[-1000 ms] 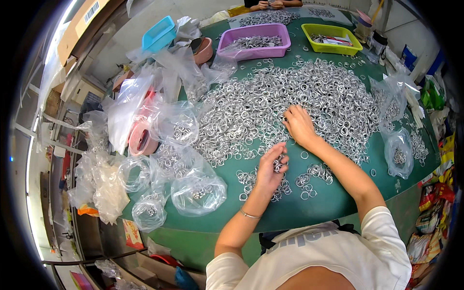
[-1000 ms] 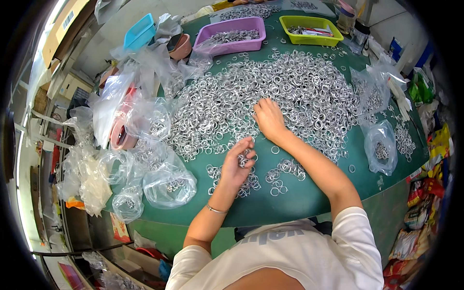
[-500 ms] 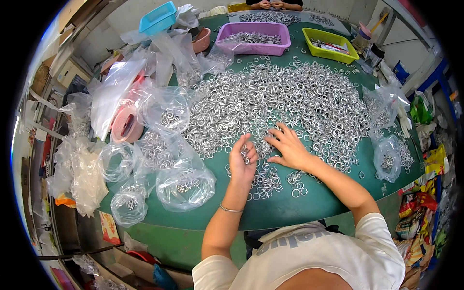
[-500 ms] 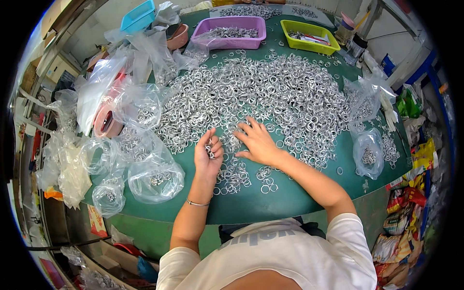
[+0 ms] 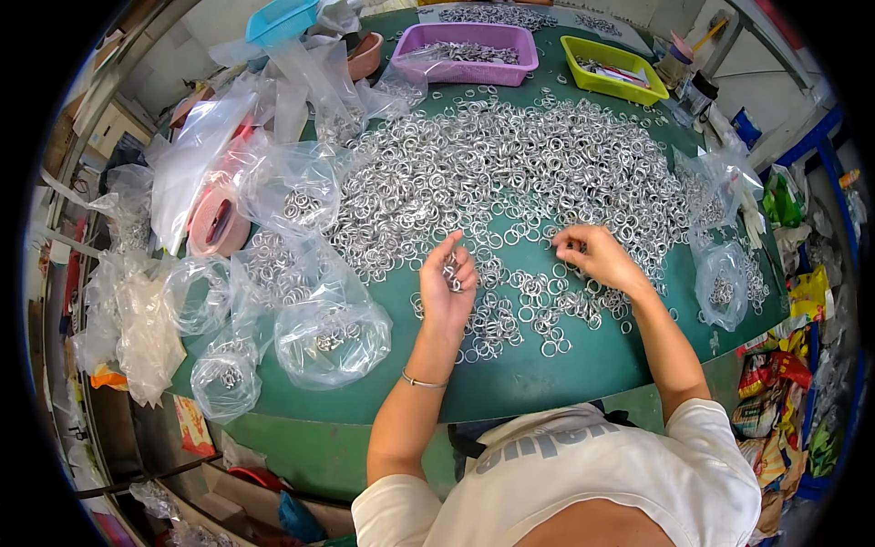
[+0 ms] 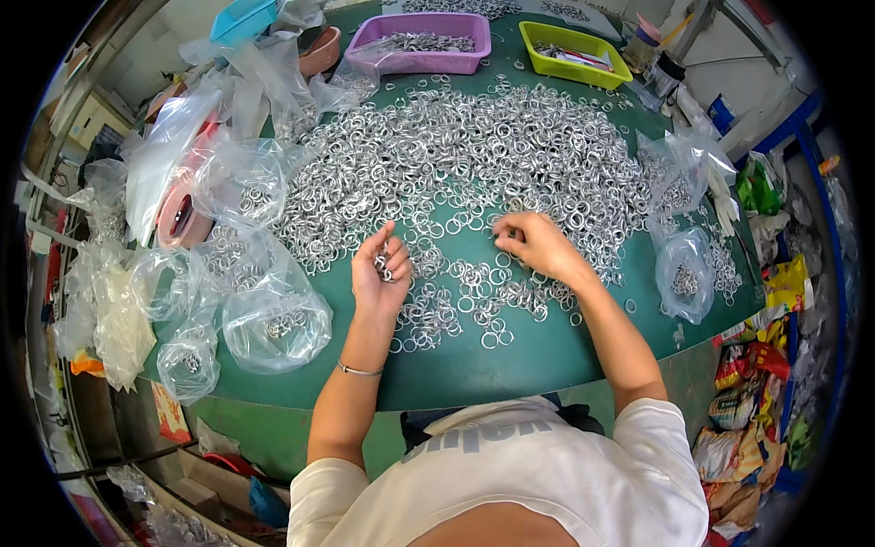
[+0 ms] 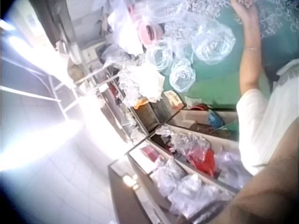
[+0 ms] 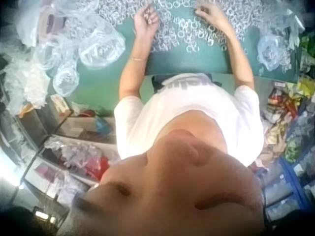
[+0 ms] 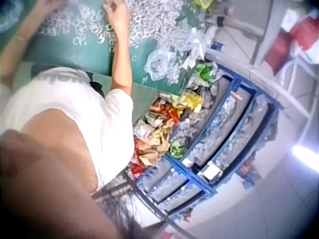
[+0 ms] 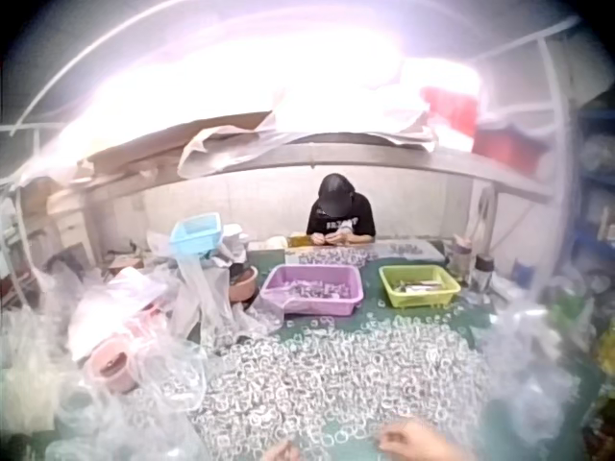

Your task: The person picks up metal rings from a large pile on a table, groups them in their palm, and then places them into small plastic bags.

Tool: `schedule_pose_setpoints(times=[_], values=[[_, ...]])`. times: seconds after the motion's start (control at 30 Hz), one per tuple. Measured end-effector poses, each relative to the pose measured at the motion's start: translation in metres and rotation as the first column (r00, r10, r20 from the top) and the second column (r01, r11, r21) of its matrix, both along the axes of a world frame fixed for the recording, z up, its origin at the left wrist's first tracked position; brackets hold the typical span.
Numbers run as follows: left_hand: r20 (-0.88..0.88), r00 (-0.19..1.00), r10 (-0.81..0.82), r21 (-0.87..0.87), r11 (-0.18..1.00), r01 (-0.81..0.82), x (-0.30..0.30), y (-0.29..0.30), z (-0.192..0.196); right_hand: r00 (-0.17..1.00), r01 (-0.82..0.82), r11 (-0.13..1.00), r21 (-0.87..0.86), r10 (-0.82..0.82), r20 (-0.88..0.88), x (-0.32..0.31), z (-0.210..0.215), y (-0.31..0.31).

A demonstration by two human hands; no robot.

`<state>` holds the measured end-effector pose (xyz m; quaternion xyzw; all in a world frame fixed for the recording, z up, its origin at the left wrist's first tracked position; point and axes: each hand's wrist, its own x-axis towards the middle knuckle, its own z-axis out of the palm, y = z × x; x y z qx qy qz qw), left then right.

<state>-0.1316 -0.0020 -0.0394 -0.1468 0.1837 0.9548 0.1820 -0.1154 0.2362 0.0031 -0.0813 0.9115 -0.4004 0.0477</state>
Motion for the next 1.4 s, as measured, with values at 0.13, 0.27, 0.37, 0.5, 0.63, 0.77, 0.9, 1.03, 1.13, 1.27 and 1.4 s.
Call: schedule_pose_setpoints(times=[0.13,0.27,0.37,0.5,0.63,0.77,0.9,1.03,1.13,1.27,1.4], values=[[-0.029,0.999,-0.027,0.039,0.999,0.028,0.001,-0.001,-0.004,0.996,-0.065,0.962,0.265,0.080,-0.049,0.016,0.013,0.001],[-0.032,0.999,-0.043,0.000,0.999,0.043,0.004,0.004,-0.003,0.965,-0.090,0.867,0.490,0.197,-0.171,0.035,0.001,0.010],[-0.059,0.992,-0.108,-0.092,0.991,0.102,0.006,0.009,0.004,0.964,-0.092,0.881,0.463,0.196,-0.181,0.037,-0.003,0.014],[-0.132,0.936,-0.327,-0.187,0.935,0.301,0.010,0.011,0.006,0.982,-0.014,0.989,0.147,0.041,-0.183,0.034,-0.005,0.020],[-0.027,0.800,-0.599,-0.300,0.769,0.565,0.020,0.021,0.015,0.996,0.087,0.966,-0.245,-0.082,0.031,0.033,0.001,-0.003],[0.096,0.814,-0.573,-0.206,0.788,0.580,0.036,0.037,0.035,0.975,-0.138,0.980,-0.144,0.109,-0.194,0.021,0.005,-0.025],[-0.171,0.747,-0.643,-0.129,0.766,0.630,0.029,0.030,-0.003,0.920,0.115,0.993,0.021,-0.098,-0.379,-0.026,-0.012,-0.012],[0.030,0.889,-0.457,-0.127,0.881,0.456,0.032,0.035,0.016,0.840,0.021,0.906,0.422,0.213,-0.499,-0.038,-0.036,-0.023],[0.072,0.927,-0.368,-0.120,0.919,0.374,0.029,0.034,0.025,0.908,0.043,0.892,0.450,0.153,-0.391,-0.040,-0.035,-0.016],[-0.085,0.905,-0.416,-0.106,0.907,0.407,0.026,0.026,0.004,0.924,0.045,0.998,-0.033,-0.054,-0.379,-0.029,-0.025,-0.005],[-0.120,0.895,-0.429,-0.048,0.903,0.426,0.025,0.024,-0.003,0.983,0.055,0.998,-0.016,-0.057,-0.175,-0.018,-0.011,0.007]])
